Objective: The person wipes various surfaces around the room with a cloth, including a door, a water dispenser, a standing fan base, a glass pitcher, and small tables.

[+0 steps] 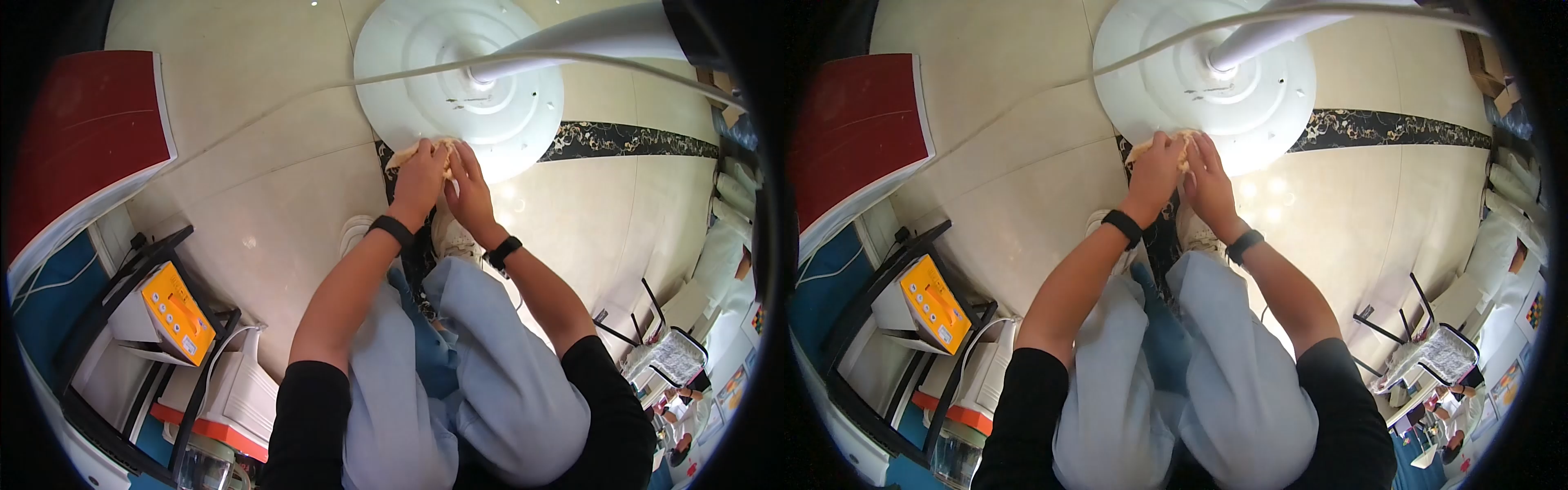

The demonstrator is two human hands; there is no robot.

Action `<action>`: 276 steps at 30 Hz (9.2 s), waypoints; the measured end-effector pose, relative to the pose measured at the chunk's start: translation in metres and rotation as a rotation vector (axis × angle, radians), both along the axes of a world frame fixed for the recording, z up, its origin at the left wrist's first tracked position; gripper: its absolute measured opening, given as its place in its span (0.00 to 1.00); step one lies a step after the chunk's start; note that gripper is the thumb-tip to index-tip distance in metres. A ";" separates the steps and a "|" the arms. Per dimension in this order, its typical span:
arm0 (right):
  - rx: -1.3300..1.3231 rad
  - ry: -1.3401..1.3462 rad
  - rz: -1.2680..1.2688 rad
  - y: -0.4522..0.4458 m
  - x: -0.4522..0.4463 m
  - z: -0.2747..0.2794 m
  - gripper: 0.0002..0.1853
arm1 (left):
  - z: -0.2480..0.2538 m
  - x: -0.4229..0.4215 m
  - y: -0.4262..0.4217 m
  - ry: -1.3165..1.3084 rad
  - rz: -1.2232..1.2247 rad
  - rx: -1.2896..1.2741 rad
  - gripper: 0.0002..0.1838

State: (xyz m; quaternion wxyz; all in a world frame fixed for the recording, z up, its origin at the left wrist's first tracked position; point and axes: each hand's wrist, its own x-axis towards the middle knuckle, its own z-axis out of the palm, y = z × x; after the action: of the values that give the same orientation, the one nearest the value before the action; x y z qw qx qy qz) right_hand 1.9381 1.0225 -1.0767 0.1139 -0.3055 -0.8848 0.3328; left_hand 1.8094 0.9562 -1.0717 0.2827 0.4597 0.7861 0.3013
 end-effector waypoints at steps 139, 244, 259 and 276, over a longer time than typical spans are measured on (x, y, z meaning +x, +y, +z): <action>0.211 -0.067 0.130 0.017 -0.021 -0.008 0.25 | -0.012 -0.011 -0.023 0.182 -0.008 -0.074 0.11; 0.229 0.450 1.283 -0.303 -0.032 0.508 0.30 | 0.533 0.121 -0.463 0.652 0.342 0.352 0.22; 0.229 0.338 1.268 -0.381 -0.127 0.492 0.33 | 0.495 0.054 -0.521 0.207 0.646 0.485 0.33; 0.177 0.885 1.521 -0.574 -0.235 0.480 0.23 | 0.464 -0.007 -0.627 0.813 1.204 0.047 0.28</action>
State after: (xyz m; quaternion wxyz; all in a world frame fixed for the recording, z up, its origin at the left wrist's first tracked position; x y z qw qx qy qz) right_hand 1.7027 0.4489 -0.5969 0.2168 0.5326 -0.7457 0.3365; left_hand 1.8025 0.3296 -0.6081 -0.2563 0.0290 0.9392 0.2267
